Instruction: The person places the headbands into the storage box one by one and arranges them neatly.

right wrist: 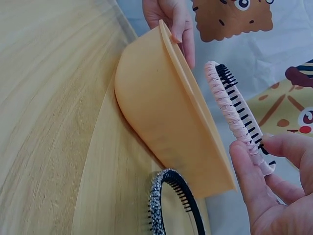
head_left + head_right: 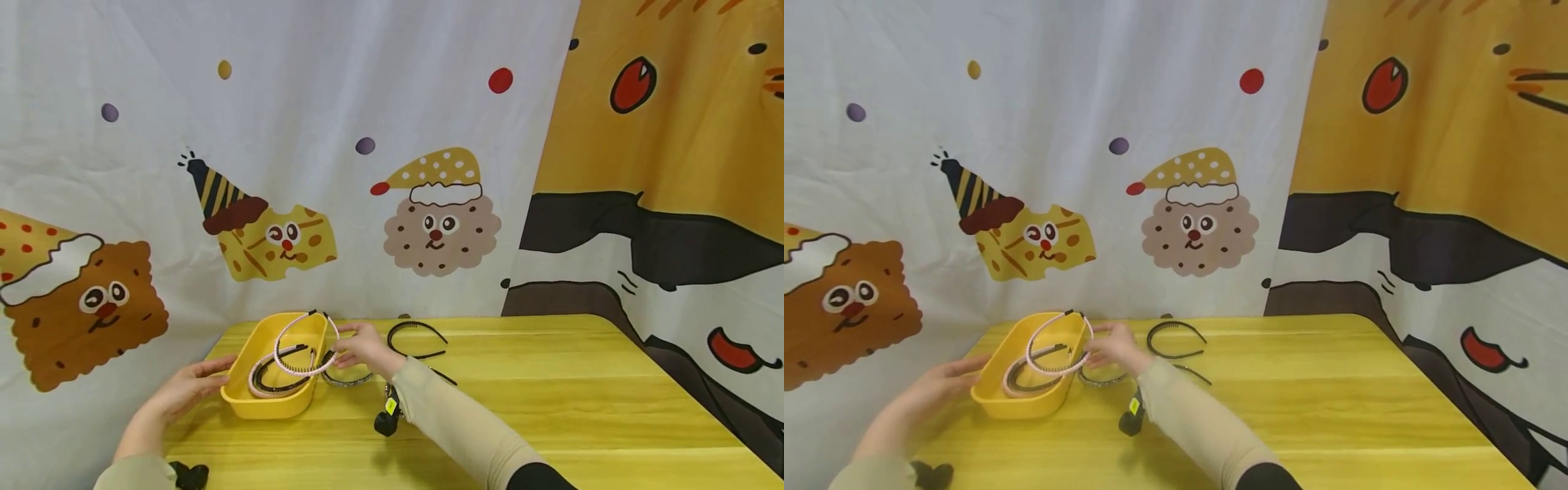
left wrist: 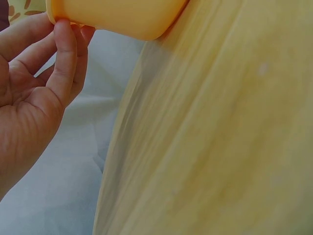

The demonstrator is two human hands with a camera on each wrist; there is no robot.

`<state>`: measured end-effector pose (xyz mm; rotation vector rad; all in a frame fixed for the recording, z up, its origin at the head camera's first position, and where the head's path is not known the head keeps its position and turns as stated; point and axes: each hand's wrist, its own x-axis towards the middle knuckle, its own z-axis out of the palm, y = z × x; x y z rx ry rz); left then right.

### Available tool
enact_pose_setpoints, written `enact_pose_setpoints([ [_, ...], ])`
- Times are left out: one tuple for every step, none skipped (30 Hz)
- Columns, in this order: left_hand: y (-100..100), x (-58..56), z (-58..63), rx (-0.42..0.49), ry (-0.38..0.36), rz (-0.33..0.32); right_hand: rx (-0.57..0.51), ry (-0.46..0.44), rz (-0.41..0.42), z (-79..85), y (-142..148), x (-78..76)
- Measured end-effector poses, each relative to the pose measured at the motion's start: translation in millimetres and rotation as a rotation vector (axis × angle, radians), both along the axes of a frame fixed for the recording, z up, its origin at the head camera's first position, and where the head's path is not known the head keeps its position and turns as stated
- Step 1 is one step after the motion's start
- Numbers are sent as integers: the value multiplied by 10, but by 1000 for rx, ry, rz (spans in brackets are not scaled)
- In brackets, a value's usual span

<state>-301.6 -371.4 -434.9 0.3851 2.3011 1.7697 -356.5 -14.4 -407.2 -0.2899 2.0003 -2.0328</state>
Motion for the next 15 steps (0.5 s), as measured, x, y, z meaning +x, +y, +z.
enact_pose_setpoints([
  [-2,-1,-3,1,5,-6,4,1,1,6,-16,3],
  [-2,-2,-5,5,6,-6,10,1,2,12,-32,7],
  [-6,-4,-9,6,12,-14,13,3,2,16,-50,8],
  [-8,-5,-13,8,11,-14,14,4,5,22,-66,9],
  [-13,-8,-17,9,13,-15,17,5,5,28,-84,11],
  [-17,-9,-22,11,14,-14,16,7,10,31,-102,8],
  [-23,-10,-26,12,11,-7,16,10,17,32,-122,4],
  [-23,-14,-29,12,12,-6,9,7,19,29,-137,2],
  [-22,-16,-30,11,12,-4,4,7,21,24,-152,-1],
  [-21,-17,-31,11,13,-4,1,6,20,19,-166,-4],
  [-21,-18,-32,10,16,-5,2,6,17,15,-180,-5],
  [-21,-19,-33,10,18,-5,3,6,14,10,-193,-7],
  [-19,-18,-33,10,15,-2,6,6,9,8,-205,-7],
  [-16,-17,-31,10,16,-5,10,4,2,5,-215,-7],
  [-15,-17,-30,8,17,-9,17,7,-3,2,-224,-5],
])
